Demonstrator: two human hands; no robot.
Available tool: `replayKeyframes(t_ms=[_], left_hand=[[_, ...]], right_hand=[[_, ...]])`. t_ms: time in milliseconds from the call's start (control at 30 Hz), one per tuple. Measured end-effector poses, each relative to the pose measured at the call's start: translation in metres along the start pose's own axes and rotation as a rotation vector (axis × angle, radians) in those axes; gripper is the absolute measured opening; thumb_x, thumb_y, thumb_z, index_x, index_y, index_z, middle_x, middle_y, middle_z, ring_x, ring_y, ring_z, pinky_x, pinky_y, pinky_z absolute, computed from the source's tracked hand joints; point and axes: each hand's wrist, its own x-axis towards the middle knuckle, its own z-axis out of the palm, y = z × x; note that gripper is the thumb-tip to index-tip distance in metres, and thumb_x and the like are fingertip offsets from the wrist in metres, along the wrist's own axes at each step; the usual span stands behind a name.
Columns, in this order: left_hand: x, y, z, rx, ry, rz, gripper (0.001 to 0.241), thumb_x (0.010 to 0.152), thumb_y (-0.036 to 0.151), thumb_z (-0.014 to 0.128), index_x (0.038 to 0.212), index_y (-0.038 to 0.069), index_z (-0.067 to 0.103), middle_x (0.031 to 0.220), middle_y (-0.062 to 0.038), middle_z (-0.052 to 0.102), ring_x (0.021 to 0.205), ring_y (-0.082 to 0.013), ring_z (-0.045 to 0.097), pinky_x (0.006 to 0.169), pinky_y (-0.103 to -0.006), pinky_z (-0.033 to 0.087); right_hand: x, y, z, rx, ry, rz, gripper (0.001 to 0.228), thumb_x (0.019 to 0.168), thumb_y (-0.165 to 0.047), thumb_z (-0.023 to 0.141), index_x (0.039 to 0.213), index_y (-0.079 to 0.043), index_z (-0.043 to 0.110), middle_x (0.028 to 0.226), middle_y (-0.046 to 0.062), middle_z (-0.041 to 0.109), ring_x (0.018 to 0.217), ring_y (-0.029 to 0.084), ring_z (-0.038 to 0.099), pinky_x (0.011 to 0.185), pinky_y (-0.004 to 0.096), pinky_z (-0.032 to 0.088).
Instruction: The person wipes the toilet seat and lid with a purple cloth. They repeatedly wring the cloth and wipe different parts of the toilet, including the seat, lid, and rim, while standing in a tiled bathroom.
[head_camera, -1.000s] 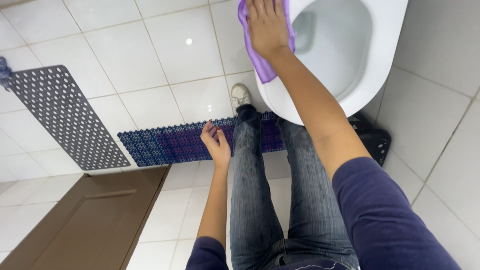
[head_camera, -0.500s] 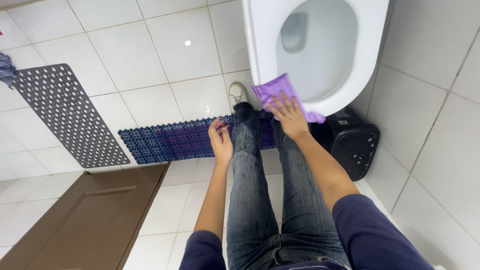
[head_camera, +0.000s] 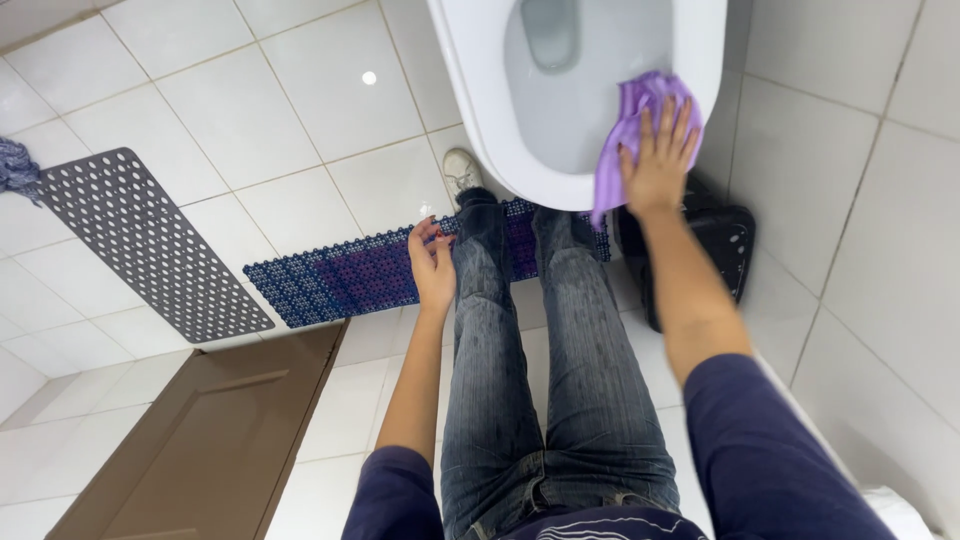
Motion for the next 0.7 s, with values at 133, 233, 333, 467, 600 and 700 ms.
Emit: replayKeyframes(t_ms=[133, 233, 333, 467, 600, 700], left_hand=[[-0.004, -0.005, 0.008, 0.01, -0.018, 0.008, 0.038, 0.106, 0.007, 0.05, 0.142, -0.001, 0.044, 0.128, -0.017, 0.057, 0.103, -0.0211, 0.071, 0.089, -0.0304, 0.056], [-0.01, -0.001, 0.016, 0.021, -0.038, -0.019, 0.038, 0.105, 0.005, 0.051, 0.142, -0.002, 0.044, 0.129, -0.018, 0.058, 0.103, -0.0212, 0.07, 0.088, -0.0306, 0.056], [-0.006, 0.009, 0.023, 0.024, -0.061, -0.01, 0.04, 0.102, 0.003, 0.05, 0.142, -0.002, 0.044, 0.127, -0.017, 0.057, 0.102, -0.0213, 0.07, 0.088, -0.0308, 0.056], [-0.006, 0.028, 0.025, 0.027, -0.092, -0.035, 0.038, 0.104, 0.003, 0.049, 0.142, -0.001, 0.045, 0.126, -0.017, 0.057, 0.103, -0.0212, 0.07, 0.088, -0.0303, 0.055], [0.003, 0.025, 0.023, 0.048, -0.111, 0.002, 0.039, 0.104, 0.004, 0.049, 0.142, -0.001, 0.045, 0.126, -0.017, 0.057, 0.104, -0.0212, 0.07, 0.088, -0.0302, 0.056], [0.007, 0.025, 0.02, 0.079, -0.098, -0.016, 0.037, 0.105, 0.004, 0.049, 0.141, -0.001, 0.045, 0.127, -0.017, 0.057, 0.104, -0.0216, 0.069, 0.088, -0.0303, 0.055]], right_hand=[[-0.048, -0.08, 0.056, 0.241, 0.274, 0.334, 0.08, 0.116, -0.051, 0.041, 0.169, -0.009, -0.001, 0.167, 0.024, -0.021, 0.154, 0.046, -0.018, 0.129, 0.059, 0.003], [-0.067, -0.126, 0.095, 0.895, 0.423, 0.464, 0.09, 0.108, -0.045, 0.047, 0.161, -0.011, -0.018, 0.16, 0.032, -0.036, 0.153, 0.053, -0.009, 0.127, 0.054, 0.028], [-0.06, -0.136, 0.139, 0.993, 0.394, 0.541, 0.1, 0.114, -0.039, 0.05, 0.154, -0.009, -0.036, 0.158, 0.037, -0.034, 0.148, 0.063, -0.015, 0.122, 0.061, 0.023], [-0.047, -0.11, 0.076, 1.051, 0.389, 0.691, 0.102, 0.106, -0.045, 0.051, 0.155, -0.008, -0.03, 0.159, 0.042, -0.016, 0.147, 0.057, 0.022, 0.12, 0.055, 0.034], [-0.009, -0.035, 0.058, 0.654, 0.477, 0.58, 0.097, 0.112, -0.043, 0.057, 0.161, -0.005, -0.016, 0.164, 0.038, 0.004, 0.154, 0.052, 0.018, 0.129, 0.056, 0.02], [0.035, 0.021, 0.019, 0.468, 0.379, 0.399, 0.097, 0.114, -0.044, 0.06, 0.162, -0.001, -0.012, 0.166, 0.035, 0.002, 0.155, 0.049, 0.013, 0.129, 0.056, 0.015]])
